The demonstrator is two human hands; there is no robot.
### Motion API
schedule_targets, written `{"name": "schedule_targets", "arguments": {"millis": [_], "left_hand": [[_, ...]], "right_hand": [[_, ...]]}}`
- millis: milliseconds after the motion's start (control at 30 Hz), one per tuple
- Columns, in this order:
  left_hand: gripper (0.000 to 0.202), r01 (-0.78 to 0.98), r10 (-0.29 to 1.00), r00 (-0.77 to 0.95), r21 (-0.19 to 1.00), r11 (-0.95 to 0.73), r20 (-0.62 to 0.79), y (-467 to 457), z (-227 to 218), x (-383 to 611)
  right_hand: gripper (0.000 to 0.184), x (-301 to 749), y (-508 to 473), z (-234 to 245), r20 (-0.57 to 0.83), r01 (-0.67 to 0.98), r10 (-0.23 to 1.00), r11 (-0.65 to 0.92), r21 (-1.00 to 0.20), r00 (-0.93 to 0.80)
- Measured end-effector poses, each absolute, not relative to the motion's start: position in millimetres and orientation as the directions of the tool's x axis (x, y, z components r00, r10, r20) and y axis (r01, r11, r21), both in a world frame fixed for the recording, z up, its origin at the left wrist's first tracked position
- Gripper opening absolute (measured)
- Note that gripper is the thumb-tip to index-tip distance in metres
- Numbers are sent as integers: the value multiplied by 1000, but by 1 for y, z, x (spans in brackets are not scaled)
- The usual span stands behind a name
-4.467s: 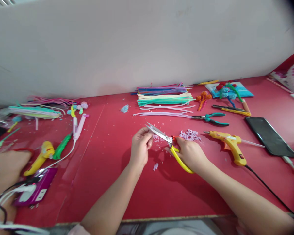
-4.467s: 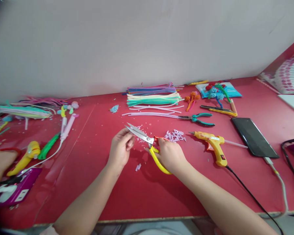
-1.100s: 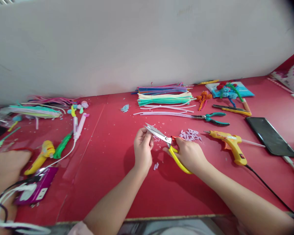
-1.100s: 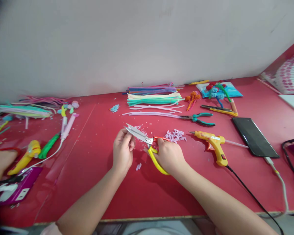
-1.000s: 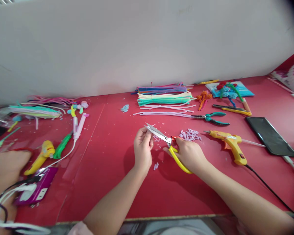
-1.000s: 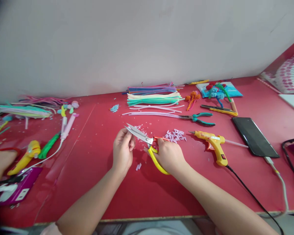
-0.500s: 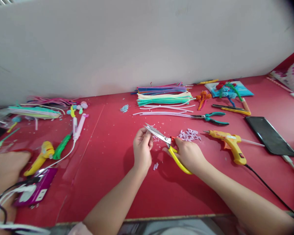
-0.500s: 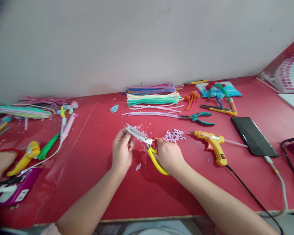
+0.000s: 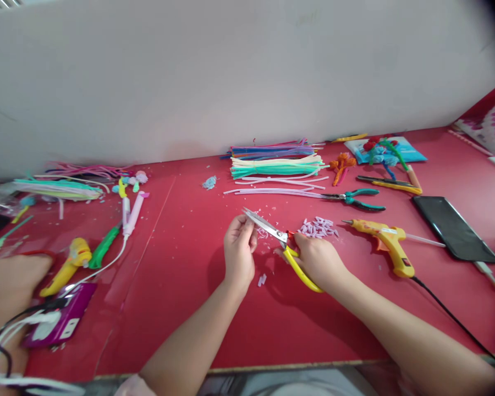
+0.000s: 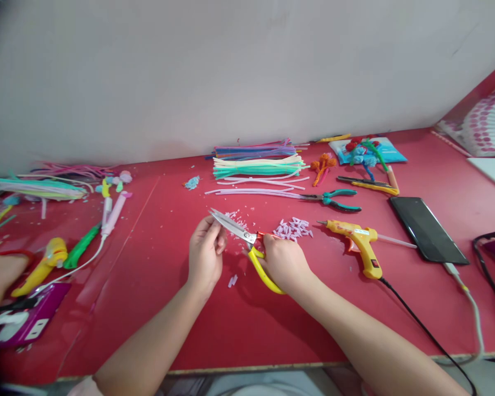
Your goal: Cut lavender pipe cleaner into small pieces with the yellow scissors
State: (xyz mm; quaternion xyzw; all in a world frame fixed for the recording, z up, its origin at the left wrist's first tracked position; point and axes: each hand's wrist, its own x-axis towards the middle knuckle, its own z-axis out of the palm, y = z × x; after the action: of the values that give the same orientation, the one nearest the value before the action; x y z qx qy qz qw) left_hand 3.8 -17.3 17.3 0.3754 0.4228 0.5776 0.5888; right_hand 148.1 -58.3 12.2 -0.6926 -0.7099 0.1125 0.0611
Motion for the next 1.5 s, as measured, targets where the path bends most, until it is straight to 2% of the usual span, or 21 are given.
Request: {"name": "schedule_targets", "arguments": {"millis": [167, 700, 1100, 1500], "left_hand": [[14, -363, 999, -12, 932, 25, -32, -17, 15, 3], [11, -371, 998, -9, 928, 49, -57, -15, 19, 2], [10, -370, 999, 4, 928, 45, -47, -15, 18, 2], [11, -400, 999, -2, 916, 40, -45, -14, 18, 1]], "right_hand": [[43, 151, -59, 10, -59, 973, 998, 16, -232, -31], [40, 150, -58, 15, -92, 957, 996, -30, -288, 3], [46, 151, -58, 10, -56, 970, 998, 7, -244, -21], [46, 154, -56, 12, -86, 961, 996, -26, -274, 2]]}}
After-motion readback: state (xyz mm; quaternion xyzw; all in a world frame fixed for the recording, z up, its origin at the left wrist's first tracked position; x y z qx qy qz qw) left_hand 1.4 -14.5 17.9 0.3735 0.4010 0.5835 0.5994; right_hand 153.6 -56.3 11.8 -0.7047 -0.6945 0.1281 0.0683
